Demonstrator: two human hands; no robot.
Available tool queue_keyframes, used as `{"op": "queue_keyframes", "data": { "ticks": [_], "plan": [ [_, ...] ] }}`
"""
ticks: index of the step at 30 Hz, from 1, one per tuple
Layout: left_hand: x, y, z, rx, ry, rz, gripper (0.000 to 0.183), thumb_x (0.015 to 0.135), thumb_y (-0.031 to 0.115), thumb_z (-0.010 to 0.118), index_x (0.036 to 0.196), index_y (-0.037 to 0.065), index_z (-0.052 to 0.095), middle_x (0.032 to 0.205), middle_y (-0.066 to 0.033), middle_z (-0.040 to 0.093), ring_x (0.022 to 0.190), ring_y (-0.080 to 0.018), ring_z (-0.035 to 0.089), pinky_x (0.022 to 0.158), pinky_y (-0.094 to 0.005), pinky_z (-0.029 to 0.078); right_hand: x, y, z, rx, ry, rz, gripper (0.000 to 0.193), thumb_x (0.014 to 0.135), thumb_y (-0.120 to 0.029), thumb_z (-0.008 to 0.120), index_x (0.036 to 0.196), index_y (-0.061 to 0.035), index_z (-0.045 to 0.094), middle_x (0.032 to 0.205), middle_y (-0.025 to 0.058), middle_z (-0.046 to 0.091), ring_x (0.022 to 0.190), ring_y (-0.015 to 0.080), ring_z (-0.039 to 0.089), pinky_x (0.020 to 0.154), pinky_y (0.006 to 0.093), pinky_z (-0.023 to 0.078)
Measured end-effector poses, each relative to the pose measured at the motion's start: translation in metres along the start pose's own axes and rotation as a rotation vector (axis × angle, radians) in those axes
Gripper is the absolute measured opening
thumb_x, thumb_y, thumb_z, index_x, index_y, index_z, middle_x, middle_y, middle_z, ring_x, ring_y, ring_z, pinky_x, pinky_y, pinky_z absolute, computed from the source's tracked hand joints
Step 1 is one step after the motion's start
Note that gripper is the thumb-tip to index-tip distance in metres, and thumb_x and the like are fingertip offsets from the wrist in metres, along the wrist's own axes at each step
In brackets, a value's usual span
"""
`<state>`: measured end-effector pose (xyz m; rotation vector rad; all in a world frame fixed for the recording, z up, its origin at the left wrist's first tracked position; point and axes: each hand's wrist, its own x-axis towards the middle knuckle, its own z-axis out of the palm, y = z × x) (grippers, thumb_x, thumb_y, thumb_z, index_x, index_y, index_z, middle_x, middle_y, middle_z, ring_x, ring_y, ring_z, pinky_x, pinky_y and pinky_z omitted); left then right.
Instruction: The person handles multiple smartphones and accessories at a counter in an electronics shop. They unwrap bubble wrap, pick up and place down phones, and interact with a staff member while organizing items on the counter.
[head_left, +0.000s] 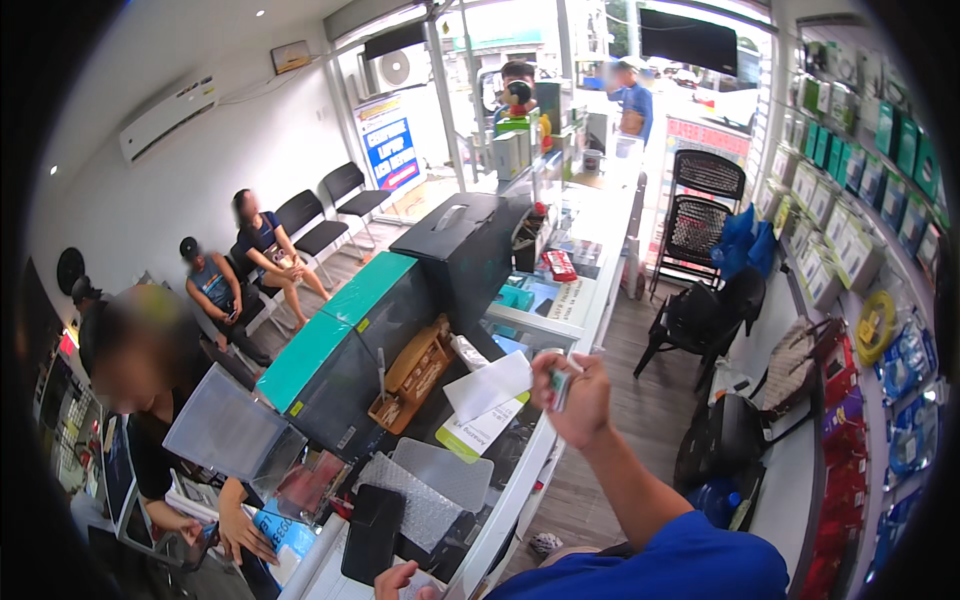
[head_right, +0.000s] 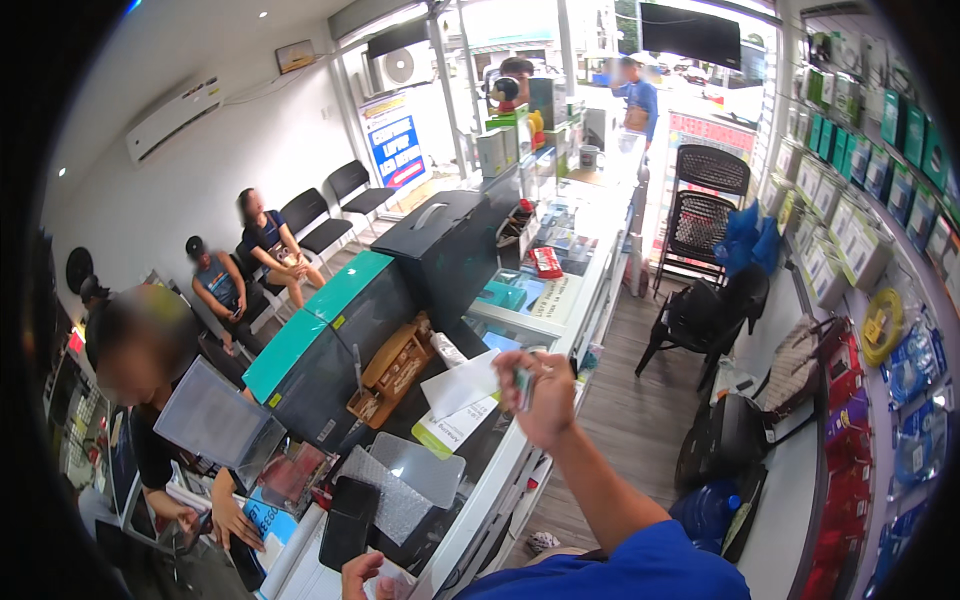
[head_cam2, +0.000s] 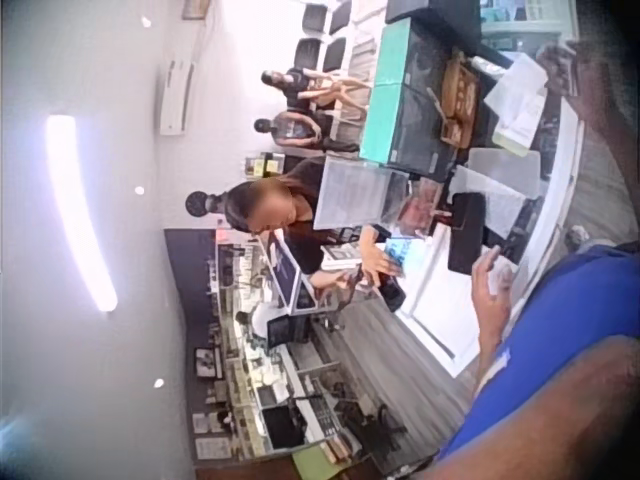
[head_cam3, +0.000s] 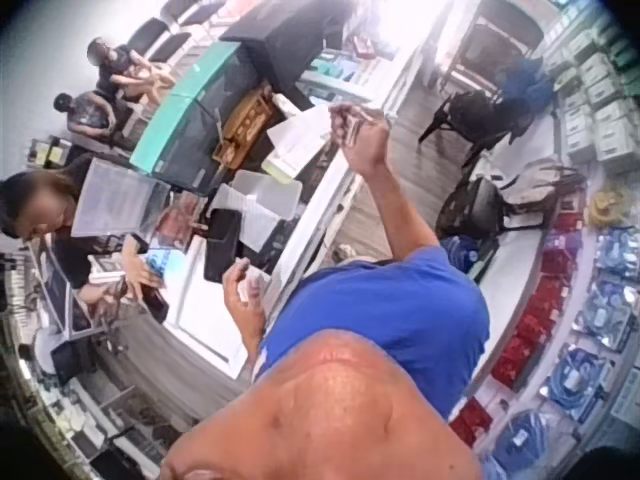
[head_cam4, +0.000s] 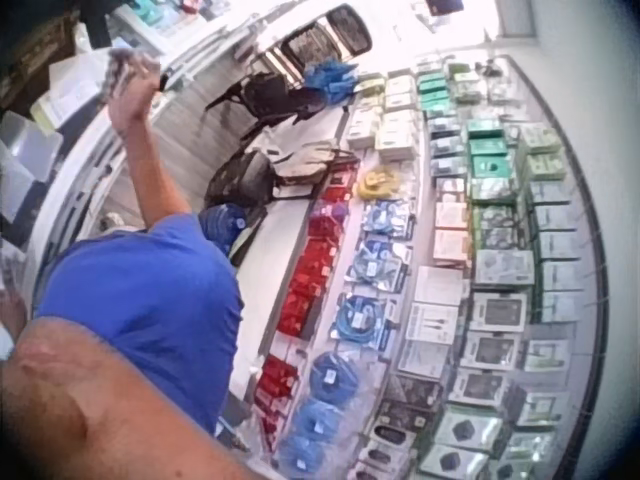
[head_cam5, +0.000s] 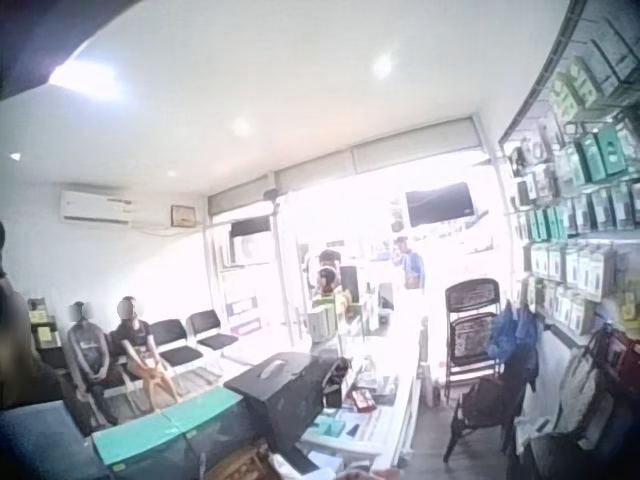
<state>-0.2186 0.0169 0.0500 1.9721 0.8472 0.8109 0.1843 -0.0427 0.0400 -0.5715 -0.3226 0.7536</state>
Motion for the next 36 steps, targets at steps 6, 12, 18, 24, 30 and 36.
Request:
{"op": "queue_keyframes", "data": {
  "ticks": [6,12,18,24,30,36],
  "plan": [
    [0.024,-0.002,0.064,-0.307,-0.26,-0.032,0.041,0.109,0.032,0.066,0.134,0.0,0.068,0.13,-0.0137,0.067,0.119,-0.0253,0.066,0.105,-0.0383,0.051,-0.046,-0.097,-0.184,-0.041,0.425,-0.231,0.07,0.086,-0.028,0.044,0.145,0.0047,0.062,0.106,0.0024,0.062,0.085,0.0157,0.053,0.076,0.0283,0.043],
    [0.071,0.042,0.148,-0.049,-0.275,0.158,0.034,0.099,0.028,0.076,0.123,0.003,0.072,0.12,-0.0178,0.071,0.114,-0.0356,0.067,0.106,-0.0438,0.048,-0.083,-0.08,-0.413,-0.184,0.85,-0.045,0.07,0.082,0.0,0.053,0.152,-0.002,0.058,0.132,0.0087,0.062,0.116,0.0175,0.059,0.096,0.0321,0.049],
    [0.119,0.044,0.257,0.205,0.029,0.108,0.038,0.107,0.03,0.065,0.128,-0.001,0.068,0.131,-0.0159,0.065,0.127,-0.0324,0.059,0.115,-0.0431,0.041,-0.085,-0.045,-0.575,-0.126,0.905,0.126,0.049,0.092,0.0,0.072,0.14,-0.0048,0.062,0.115,0.0041,0.071,0.099,0.0181,0.067,0.091,0.0325,0.053],
    [0.131,0.034,0.286,0.568,0.172,0.105,0.043,0.113,0.032,0.048,0.134,-0.003,0.062,0.138,-0.0169,0.059,0.135,-0.0319,0.053,0.12,-0.0457,0.035,-0.032,-0.006,-0.684,-0.482,1.058,0.489,0.031,0.093,-0.008,0.074,0.124,-0.0079,0.072,0.106,0.0028,0.075,0.096,0.0167,0.069,0.081,0.0333,0.054],
    [0.139,0.034,0.313,0.872,0.272,0.187,0.056,0.118,0.036,0.036,0.13,-0.009,0.067,0.132,-0.0247,0.067,0.124,-0.0408,0.061,0.115,-0.0535,0.042,0.079,0.12,-0.725,-0.822,0.721,0.674,0.033,0.091,-0.008,0.074,0.124,-0.0033,0.077,0.114,0.0106,0.079,0.102,0.0208,0.072,0.09,0.0356,0.056],
    [0.171,0.028,0.313,0.935,0.198,0.176,0.046,0.116,0.03,0.04,0.131,-0.006,0.064,0.137,-0.0207,0.062,0.132,-0.0351,0.055,0.119,-0.0484,0.037,0.125,0.239,-0.742,-0.576,0.816,0.388,0.045,0.099,-0.016,0.067,0.141,0.0004,0.069,0.114,0.0141,0.079,0.098,0.0225,0.073,0.087,0.0371,0.057]
  ]
}}
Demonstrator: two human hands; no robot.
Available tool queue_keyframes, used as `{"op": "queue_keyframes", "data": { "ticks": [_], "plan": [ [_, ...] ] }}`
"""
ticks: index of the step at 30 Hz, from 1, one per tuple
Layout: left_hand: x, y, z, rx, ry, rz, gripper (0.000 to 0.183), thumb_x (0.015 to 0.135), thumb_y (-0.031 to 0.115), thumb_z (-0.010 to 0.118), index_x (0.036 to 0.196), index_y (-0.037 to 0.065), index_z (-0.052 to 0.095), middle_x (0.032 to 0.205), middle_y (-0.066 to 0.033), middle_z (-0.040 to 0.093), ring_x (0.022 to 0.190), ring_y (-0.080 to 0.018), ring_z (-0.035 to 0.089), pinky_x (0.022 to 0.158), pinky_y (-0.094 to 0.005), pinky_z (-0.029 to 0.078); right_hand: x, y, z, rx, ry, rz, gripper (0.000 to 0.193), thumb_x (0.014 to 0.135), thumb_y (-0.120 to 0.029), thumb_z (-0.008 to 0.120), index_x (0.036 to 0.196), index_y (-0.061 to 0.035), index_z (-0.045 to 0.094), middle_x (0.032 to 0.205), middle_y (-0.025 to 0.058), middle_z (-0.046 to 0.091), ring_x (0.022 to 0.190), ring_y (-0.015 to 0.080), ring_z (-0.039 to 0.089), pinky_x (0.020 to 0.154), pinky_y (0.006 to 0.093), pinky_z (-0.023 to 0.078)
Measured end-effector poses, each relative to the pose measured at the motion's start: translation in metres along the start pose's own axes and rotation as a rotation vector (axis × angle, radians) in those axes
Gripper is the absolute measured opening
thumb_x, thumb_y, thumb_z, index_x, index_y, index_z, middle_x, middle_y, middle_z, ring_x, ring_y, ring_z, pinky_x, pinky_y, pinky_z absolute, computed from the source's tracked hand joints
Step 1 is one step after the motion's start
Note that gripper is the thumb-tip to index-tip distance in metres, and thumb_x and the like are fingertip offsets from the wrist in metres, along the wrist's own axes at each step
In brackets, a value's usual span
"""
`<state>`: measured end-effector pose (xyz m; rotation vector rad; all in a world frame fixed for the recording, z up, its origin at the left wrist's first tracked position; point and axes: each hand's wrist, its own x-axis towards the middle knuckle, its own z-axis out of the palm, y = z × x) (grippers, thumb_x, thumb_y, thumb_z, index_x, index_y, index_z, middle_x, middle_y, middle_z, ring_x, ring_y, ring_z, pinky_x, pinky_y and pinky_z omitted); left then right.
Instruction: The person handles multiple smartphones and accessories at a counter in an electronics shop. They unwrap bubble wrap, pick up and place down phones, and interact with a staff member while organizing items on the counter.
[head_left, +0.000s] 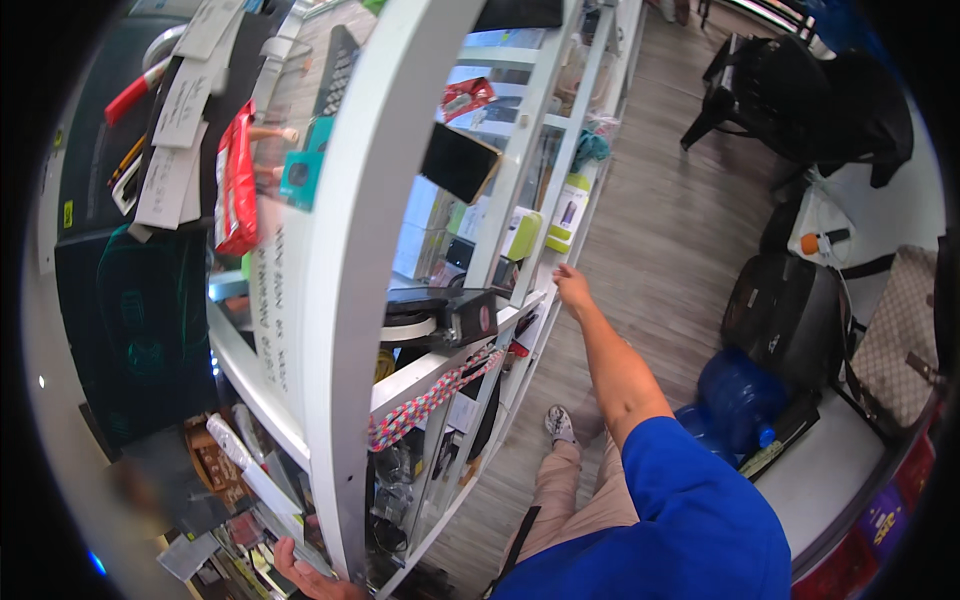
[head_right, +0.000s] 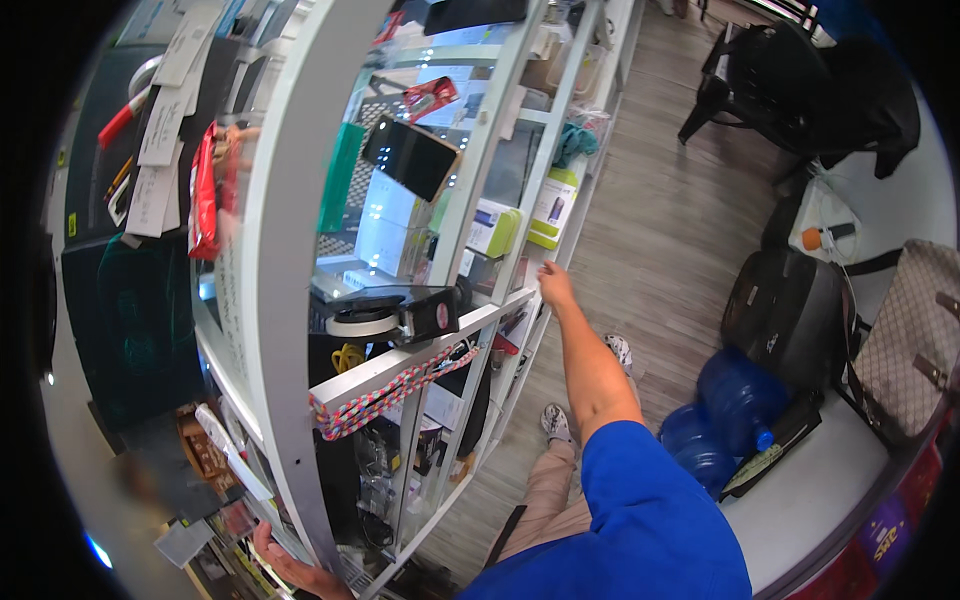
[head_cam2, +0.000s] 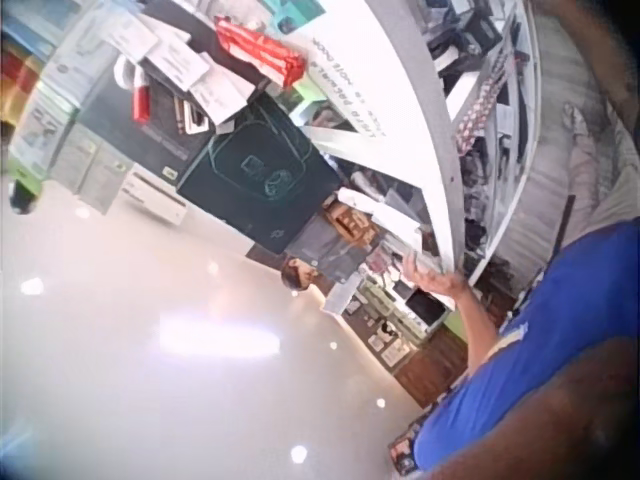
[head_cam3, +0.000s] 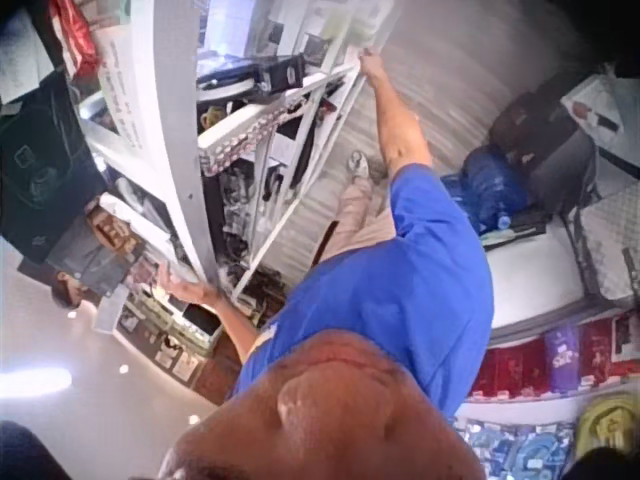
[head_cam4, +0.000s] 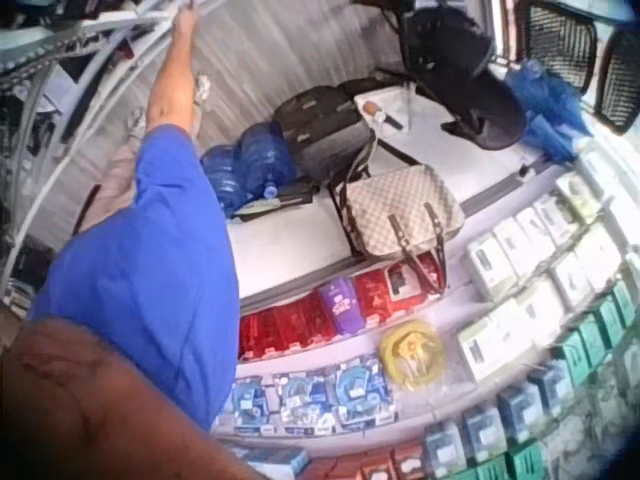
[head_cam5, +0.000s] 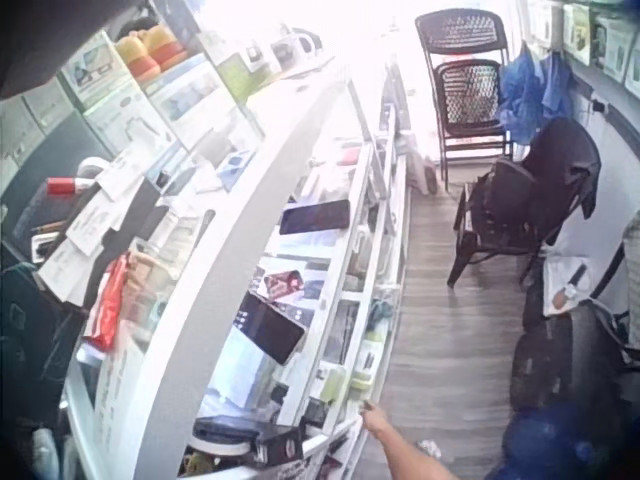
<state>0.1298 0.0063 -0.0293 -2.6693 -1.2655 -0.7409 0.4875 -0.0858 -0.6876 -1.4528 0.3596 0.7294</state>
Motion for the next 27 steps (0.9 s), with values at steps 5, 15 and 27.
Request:
{"op": "queue_keyframes", "data": {
  "ticks": [5,15,27],
  "plan": [
    [-0.007,-0.006,0.001,-0.078,0.023,-0.099,0.051,0.111,0.041,0.043,0.127,-0.003,0.063,0.135,-0.0196,0.059,0.131,-0.0353,0.054,0.118,-0.0503,0.036,-0.08,0.062,-0.108,-0.337,-0.318,0.128,0.033,0.099,-0.028,0.063,0.105,0.0012,0.078,0.085,0.0153,0.077,0.078,0.0259,0.073,0.076,0.0406,0.058],
    [-0.022,0.001,-0.034,-0.351,0.136,-0.219,0.02,0.097,0.021,0.071,0.112,0.007,0.074,0.119,-0.0096,0.071,0.118,-0.03,0.058,0.111,-0.0432,0.037,-0.296,-0.128,-0.219,-1.141,-0.832,0.271,0.03,0.106,-0.026,0.066,0.111,0.0004,0.08,0.094,0.0065,0.081,0.083,0.0161,0.075,0.076,0.0319,0.059],
    [-0.076,-0.058,-0.086,-1.133,0.439,-0.382,0.022,0.106,0.016,0.062,0.121,0.001,0.069,0.122,-0.011,0.067,0.118,-0.0222,0.059,0.109,-0.0359,0.042,-0.545,-0.448,0.18,-0.981,-0.746,-1.176,0.064,0.094,-0.027,0.083,0.149,-0.0029,0.061,0.142,0.0182,0.066,0.12,0.0313,0.065,0.108,0.0449,0.05]
  ]
}}
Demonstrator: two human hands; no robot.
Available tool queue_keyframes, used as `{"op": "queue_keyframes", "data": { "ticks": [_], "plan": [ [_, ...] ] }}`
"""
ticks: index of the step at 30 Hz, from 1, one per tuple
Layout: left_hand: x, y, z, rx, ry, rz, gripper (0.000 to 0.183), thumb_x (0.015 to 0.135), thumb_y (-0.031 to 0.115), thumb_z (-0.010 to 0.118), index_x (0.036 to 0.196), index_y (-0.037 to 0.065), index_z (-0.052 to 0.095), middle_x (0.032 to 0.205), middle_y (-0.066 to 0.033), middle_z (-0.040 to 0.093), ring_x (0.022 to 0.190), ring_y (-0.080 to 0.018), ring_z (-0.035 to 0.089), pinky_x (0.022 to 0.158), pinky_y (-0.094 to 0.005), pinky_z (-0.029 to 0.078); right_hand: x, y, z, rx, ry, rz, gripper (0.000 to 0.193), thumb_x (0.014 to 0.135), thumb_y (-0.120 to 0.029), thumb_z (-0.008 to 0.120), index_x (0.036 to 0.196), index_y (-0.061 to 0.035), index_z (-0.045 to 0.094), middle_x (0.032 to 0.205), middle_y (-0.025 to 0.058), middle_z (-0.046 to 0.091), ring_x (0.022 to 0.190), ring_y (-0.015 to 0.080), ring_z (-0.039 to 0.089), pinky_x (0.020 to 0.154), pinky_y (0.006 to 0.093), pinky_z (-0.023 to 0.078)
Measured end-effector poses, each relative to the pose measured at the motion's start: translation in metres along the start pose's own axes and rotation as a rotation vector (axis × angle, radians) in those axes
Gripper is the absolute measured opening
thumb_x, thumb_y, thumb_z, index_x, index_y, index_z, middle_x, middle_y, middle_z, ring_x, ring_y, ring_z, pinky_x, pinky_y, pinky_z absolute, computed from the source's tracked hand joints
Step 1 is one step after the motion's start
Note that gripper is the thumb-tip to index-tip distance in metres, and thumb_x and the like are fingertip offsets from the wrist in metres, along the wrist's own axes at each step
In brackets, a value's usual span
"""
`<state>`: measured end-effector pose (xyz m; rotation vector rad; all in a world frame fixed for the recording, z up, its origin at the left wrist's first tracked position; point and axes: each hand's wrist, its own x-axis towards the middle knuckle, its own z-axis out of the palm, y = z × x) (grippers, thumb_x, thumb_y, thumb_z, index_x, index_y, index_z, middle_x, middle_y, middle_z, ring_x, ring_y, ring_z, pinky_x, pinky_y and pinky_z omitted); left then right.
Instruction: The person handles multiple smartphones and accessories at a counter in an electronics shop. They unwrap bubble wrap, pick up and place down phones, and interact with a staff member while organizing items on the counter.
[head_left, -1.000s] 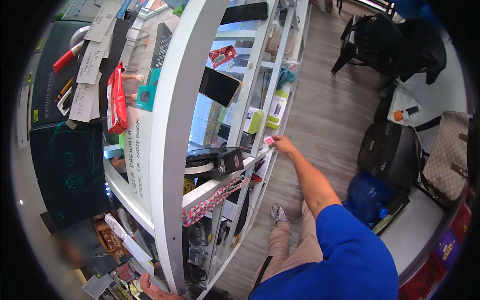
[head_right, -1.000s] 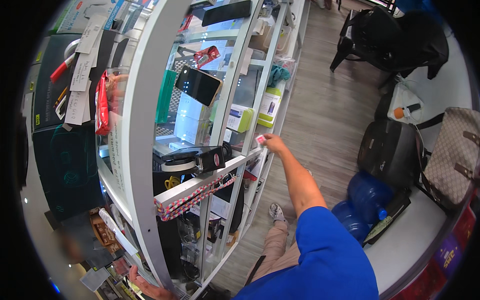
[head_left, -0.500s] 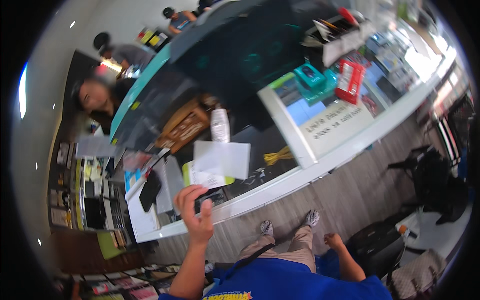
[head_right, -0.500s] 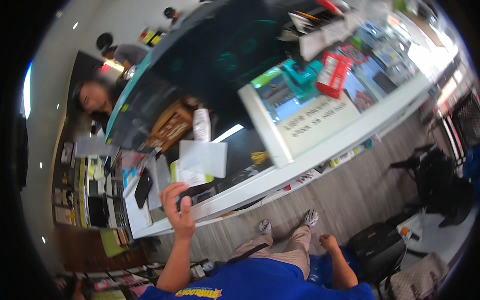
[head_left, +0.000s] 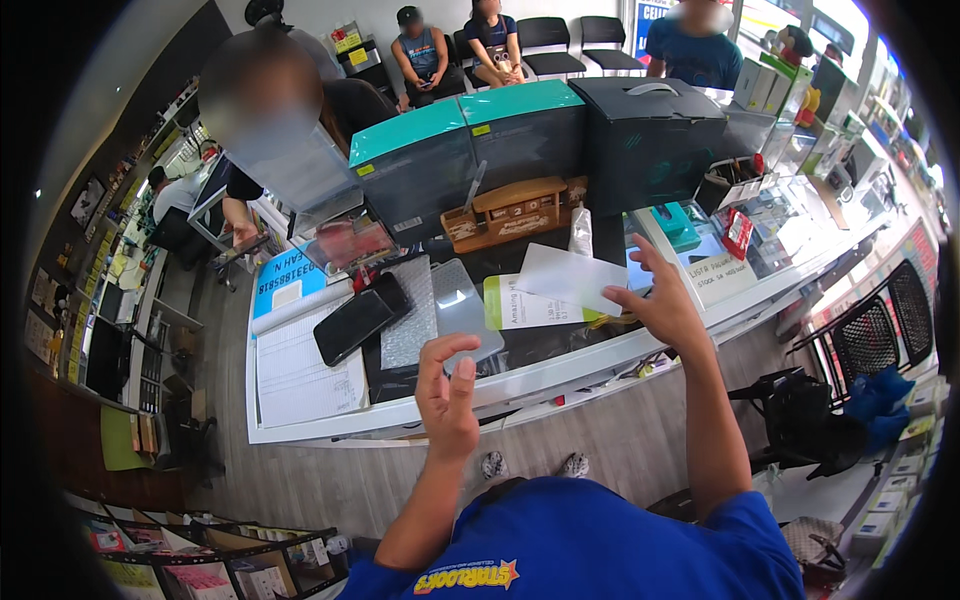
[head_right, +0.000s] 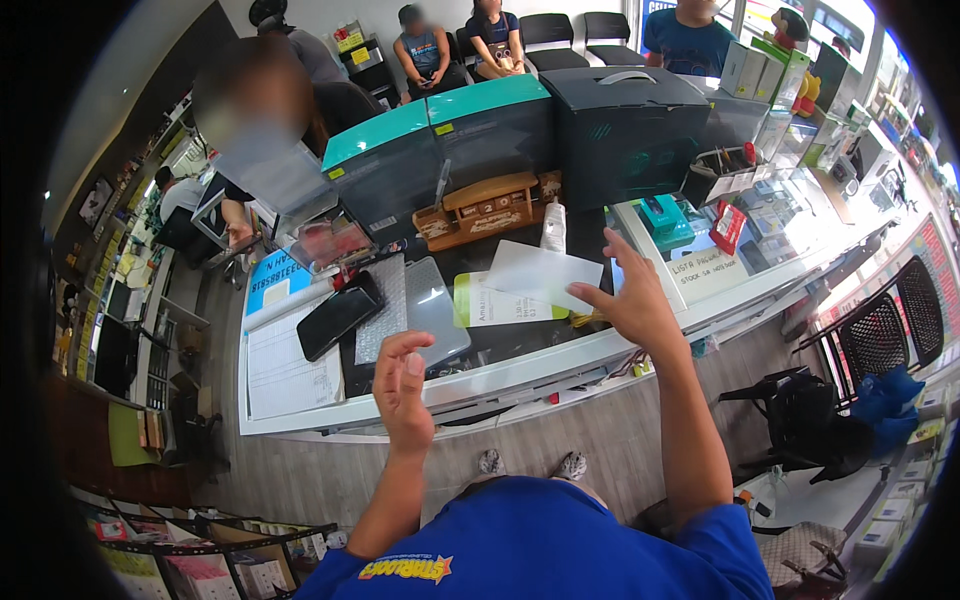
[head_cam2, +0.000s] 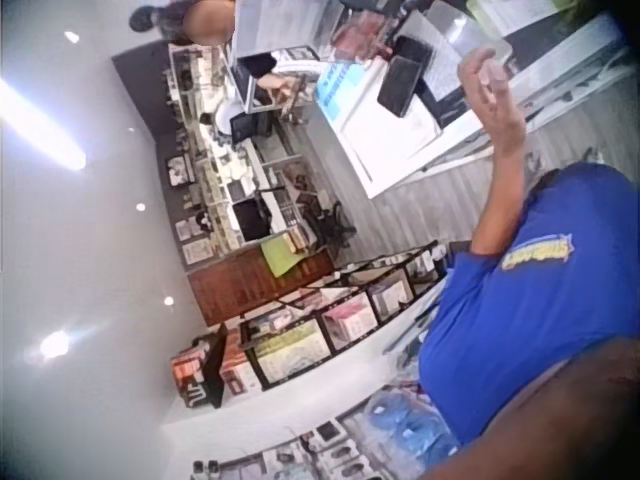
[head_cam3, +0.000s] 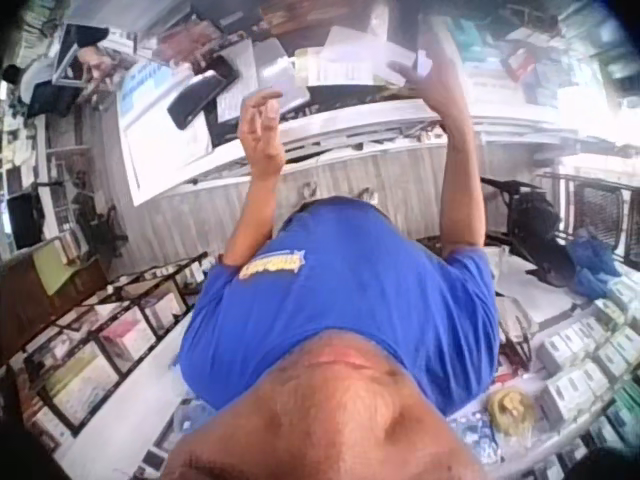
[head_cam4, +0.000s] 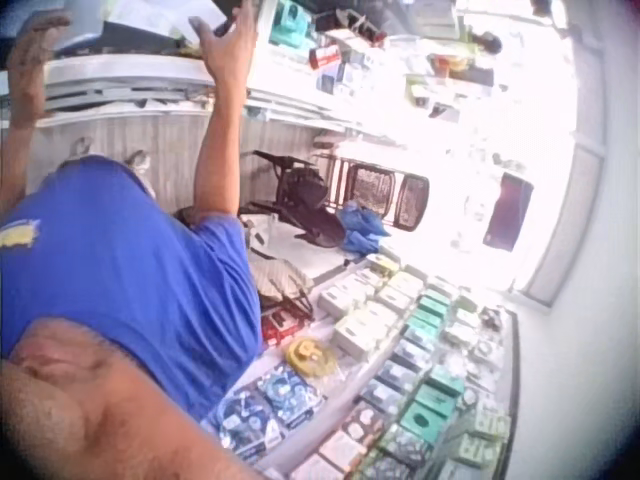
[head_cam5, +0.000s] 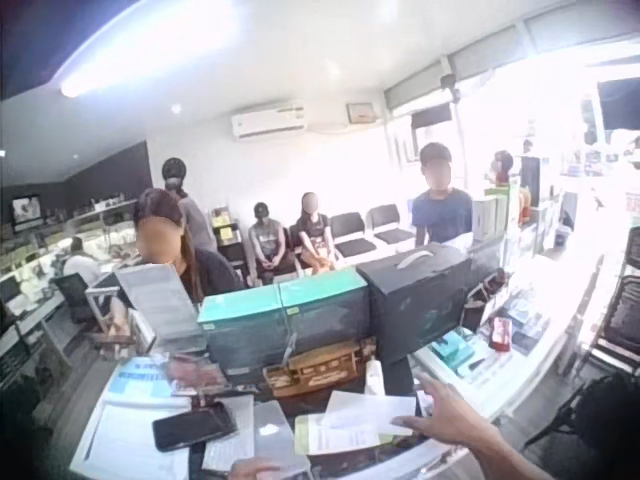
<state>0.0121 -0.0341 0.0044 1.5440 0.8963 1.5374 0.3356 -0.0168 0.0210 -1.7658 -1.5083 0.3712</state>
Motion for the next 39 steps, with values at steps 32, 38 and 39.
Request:
{"op": "queue_keyframes", "data": {
  "ticks": [32,38,39],
  "plan": [
    [0.085,-0.012,-0.162,0.968,-0.347,0.217,0.048,0.096,0.017,0.079,0.14,0.006,0.066,0.144,-0.0144,0.064,0.137,-0.0374,0.057,0.115,-0.045,0.047,0.007,-0.17,0.167,0.102,-0.507,-0.141,0.079,0.097,-0.04,0.079,0.157,0.0003,0.047,0.097,0.0173,0.077,0.089,0.0345,0.075,0.08,0.0435,0.058],
    [0.119,-0.012,-0.192,1.1,-0.475,-0.16,0.091,0.084,0.031,0.092,0.16,0.009,0.048,0.155,-0.0168,0.055,0.141,-0.0392,0.054,0.119,-0.0464,0.044,0.004,-0.174,0.192,-0.04,-0.515,-0.251,0.094,0.089,-0.038,0.084,0.16,0.0024,0.037,0.11,0.0262,0.072,0.096,0.0457,0.073,0.09,0.0505,0.058],
    [0.122,-0.011,-0.192,1.06,-0.455,-0.178,0.092,0.084,0.031,0.092,0.161,0.009,0.048,0.153,-0.0166,0.057,0.139,-0.0376,0.056,0.118,-0.0453,0.045,0.004,-0.171,0.195,-0.046,-0.517,-0.264,0.094,0.09,-0.038,0.084,0.161,0.0016,0.037,0.116,0.0272,0.069,0.099,0.0461,0.072,0.091,0.051,0.058]
  ]
}}
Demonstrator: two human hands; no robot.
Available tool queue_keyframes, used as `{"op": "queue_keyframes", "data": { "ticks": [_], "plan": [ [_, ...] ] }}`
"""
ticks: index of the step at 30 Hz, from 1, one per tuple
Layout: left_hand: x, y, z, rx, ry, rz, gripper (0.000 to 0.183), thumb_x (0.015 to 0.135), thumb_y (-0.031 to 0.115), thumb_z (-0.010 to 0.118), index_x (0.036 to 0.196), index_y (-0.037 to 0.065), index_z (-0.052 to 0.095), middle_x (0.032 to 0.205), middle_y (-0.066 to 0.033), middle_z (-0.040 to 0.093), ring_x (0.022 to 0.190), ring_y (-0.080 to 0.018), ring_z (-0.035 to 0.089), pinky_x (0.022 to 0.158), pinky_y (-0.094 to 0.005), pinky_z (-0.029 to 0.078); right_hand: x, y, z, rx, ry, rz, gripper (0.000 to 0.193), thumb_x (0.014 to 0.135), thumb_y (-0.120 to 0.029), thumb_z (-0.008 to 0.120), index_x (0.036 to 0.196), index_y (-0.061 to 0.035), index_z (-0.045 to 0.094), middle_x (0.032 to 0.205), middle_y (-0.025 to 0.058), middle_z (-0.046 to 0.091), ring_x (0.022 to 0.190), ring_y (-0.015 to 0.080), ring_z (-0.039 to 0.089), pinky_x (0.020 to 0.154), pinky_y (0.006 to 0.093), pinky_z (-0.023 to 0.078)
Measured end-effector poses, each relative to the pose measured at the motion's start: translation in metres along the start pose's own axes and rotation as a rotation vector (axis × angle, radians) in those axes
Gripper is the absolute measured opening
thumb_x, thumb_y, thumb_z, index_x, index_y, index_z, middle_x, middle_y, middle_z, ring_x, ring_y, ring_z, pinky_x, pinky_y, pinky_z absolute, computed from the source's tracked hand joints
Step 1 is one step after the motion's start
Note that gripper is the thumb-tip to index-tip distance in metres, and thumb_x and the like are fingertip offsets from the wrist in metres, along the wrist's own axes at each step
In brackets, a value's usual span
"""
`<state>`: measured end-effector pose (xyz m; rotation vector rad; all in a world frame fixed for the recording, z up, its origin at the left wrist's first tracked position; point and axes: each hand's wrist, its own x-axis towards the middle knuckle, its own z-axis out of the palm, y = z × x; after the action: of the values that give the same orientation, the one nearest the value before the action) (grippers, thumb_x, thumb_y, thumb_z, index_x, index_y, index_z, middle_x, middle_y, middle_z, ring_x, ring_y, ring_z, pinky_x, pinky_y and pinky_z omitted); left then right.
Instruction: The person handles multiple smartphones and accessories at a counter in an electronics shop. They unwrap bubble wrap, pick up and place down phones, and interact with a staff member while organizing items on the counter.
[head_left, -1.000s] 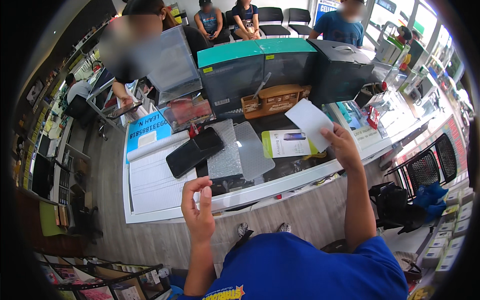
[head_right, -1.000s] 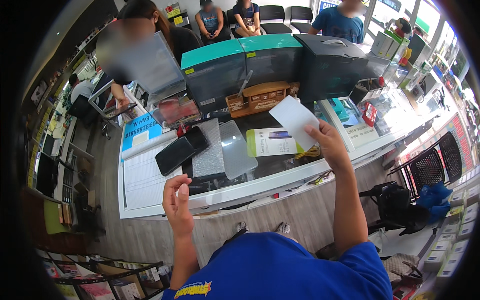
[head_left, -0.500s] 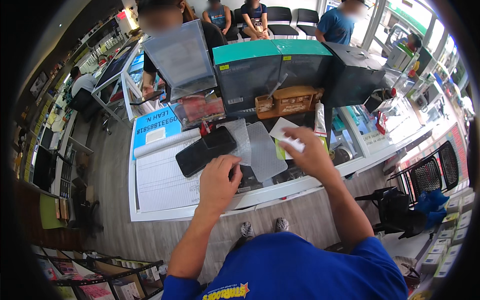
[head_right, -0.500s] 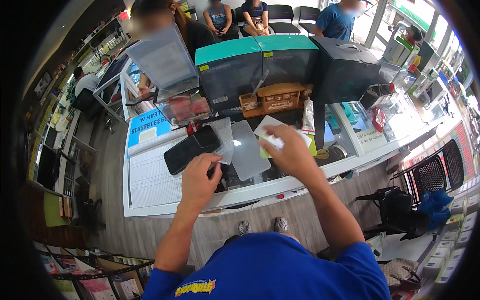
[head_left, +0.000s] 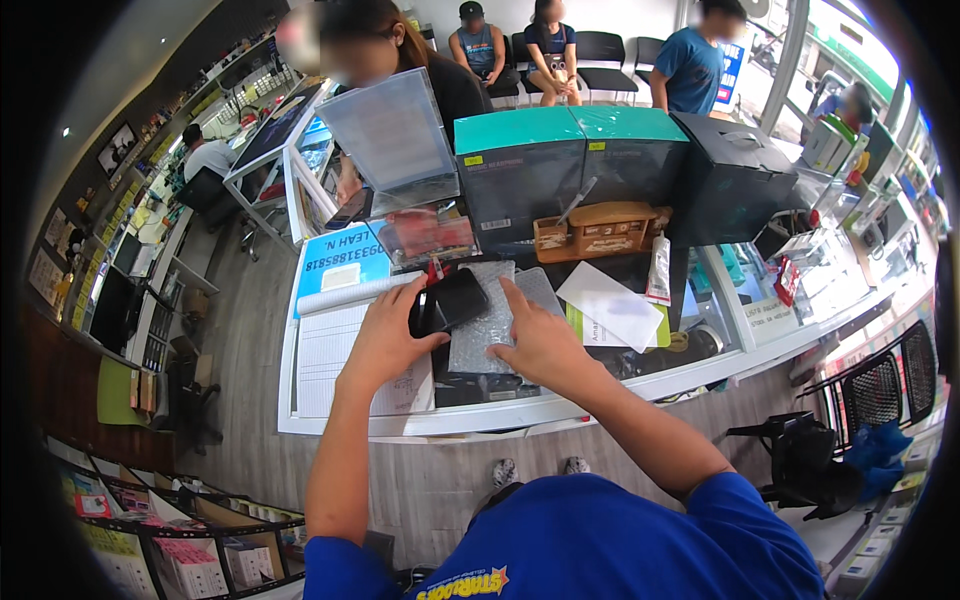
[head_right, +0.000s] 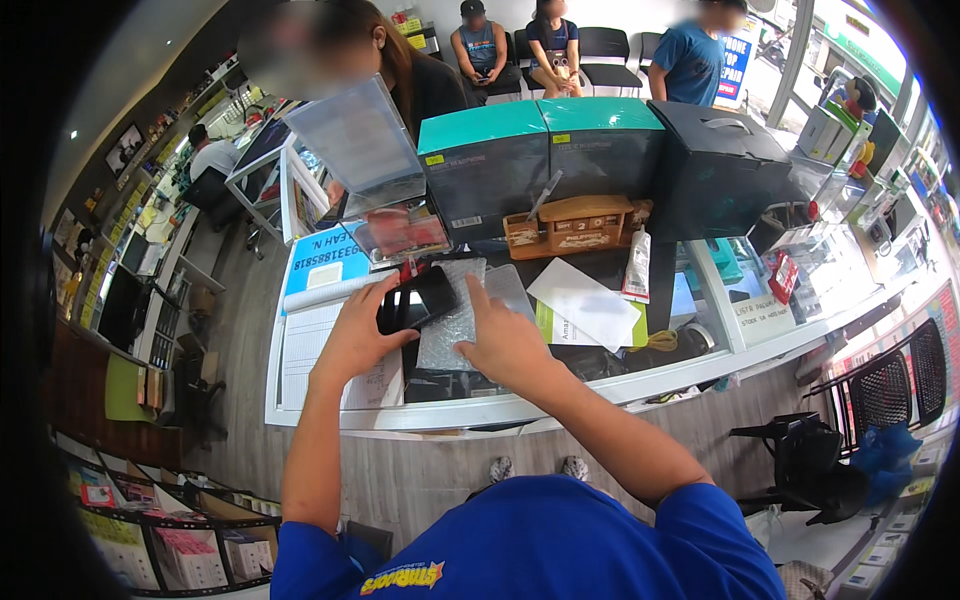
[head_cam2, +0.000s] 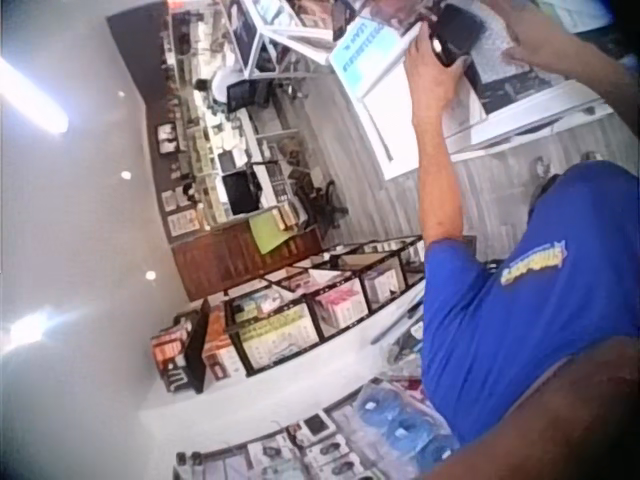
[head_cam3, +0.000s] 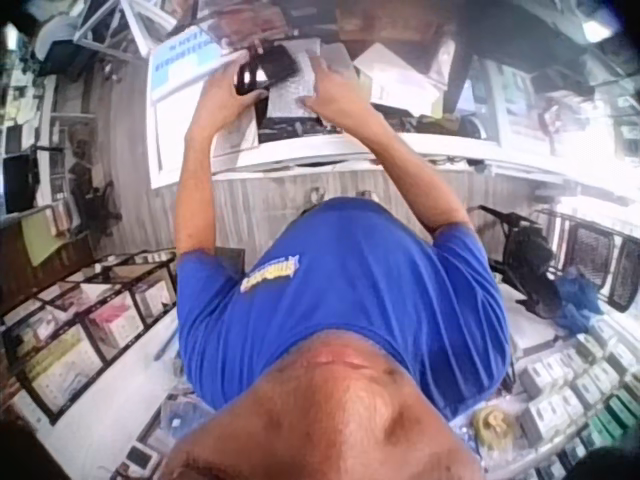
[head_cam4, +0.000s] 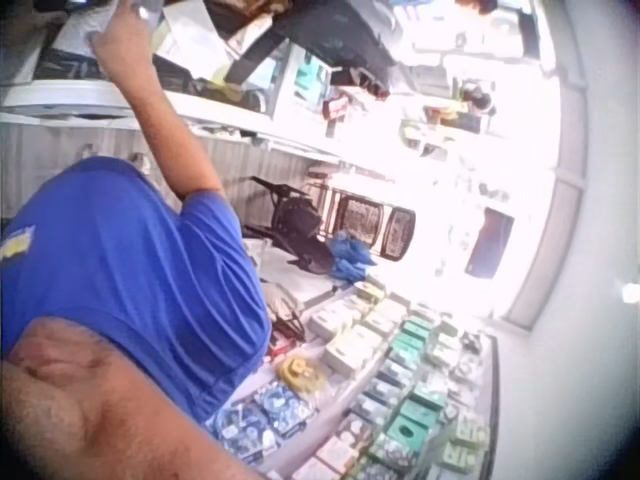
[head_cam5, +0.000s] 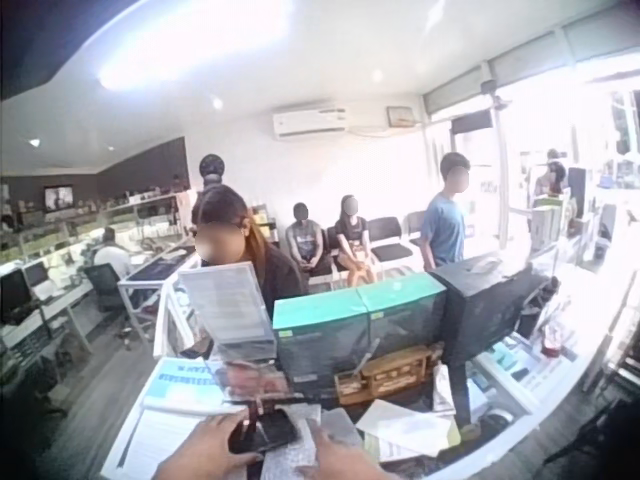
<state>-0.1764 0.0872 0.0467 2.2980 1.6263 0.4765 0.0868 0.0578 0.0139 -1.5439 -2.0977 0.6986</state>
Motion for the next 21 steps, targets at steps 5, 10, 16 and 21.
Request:
{"op": "queue_keyframes", "data": {
  "ticks": [5,10,16,21],
  "plan": [
    [-0.011,-0.015,-0.003,-0.427,0.211,-0.127,0.1,0.082,0.038,0.094,0.162,0.006,0.044,0.137,-0.0183,0.067,0.121,-0.0317,0.066,0.105,-0.0419,0.053,-0.01,-0.013,-0.003,-0.161,0.099,-0.076,0.086,0.09,-0.043,0.083,0.159,-0.0063,0.047,0.139,0.027,0.06,0.119,0.0428,0.064,0.097,0.05,0.056],
    [-0.023,-0.011,-0.013,-0.635,0.275,-0.271,0.102,0.086,0.047,0.092,0.163,0.003,0.042,0.134,-0.0177,0.066,0.108,-0.0239,0.068,0.091,-0.0386,0.058,-0.024,-0.011,0.008,-0.379,0.185,-0.394,0.055,0.091,-0.046,0.08,0.134,-0.0129,0.072,0.144,0.0167,0.06,0.125,0.0351,0.059,0.1,0.0467,0.055],
    [-0.035,0.002,-0.006,-0.562,0.264,-0.327,0.102,0.085,0.047,0.092,0.16,-0.001,0.044,0.131,-0.0182,0.067,0.109,-0.0264,0.068,0.092,-0.0393,0.057,-0.027,0.009,0.016,-0.234,0.27,-0.4,0.022,0.092,-0.03,0.081,0.109,-0.0157,0.084,0.127,0.0037,0.072,0.114,0.0285,0.063,0.095,0.0402,0.057],
    [-0.033,0.02,0.012,-0.477,0.258,-0.266,0.102,0.084,0.047,0.092,0.161,0.0,0.044,0.128,-0.018,0.067,0.105,-0.0232,0.068,0.085,-0.0367,0.059,-0.046,0.024,-0.003,-0.218,0.313,-0.34,0.016,0.093,-0.027,0.08,0.102,-0.0144,0.085,0.122,0.0023,0.075,0.112,0.0255,0.065,0.094,0.0395,0.058]
  ]
}}
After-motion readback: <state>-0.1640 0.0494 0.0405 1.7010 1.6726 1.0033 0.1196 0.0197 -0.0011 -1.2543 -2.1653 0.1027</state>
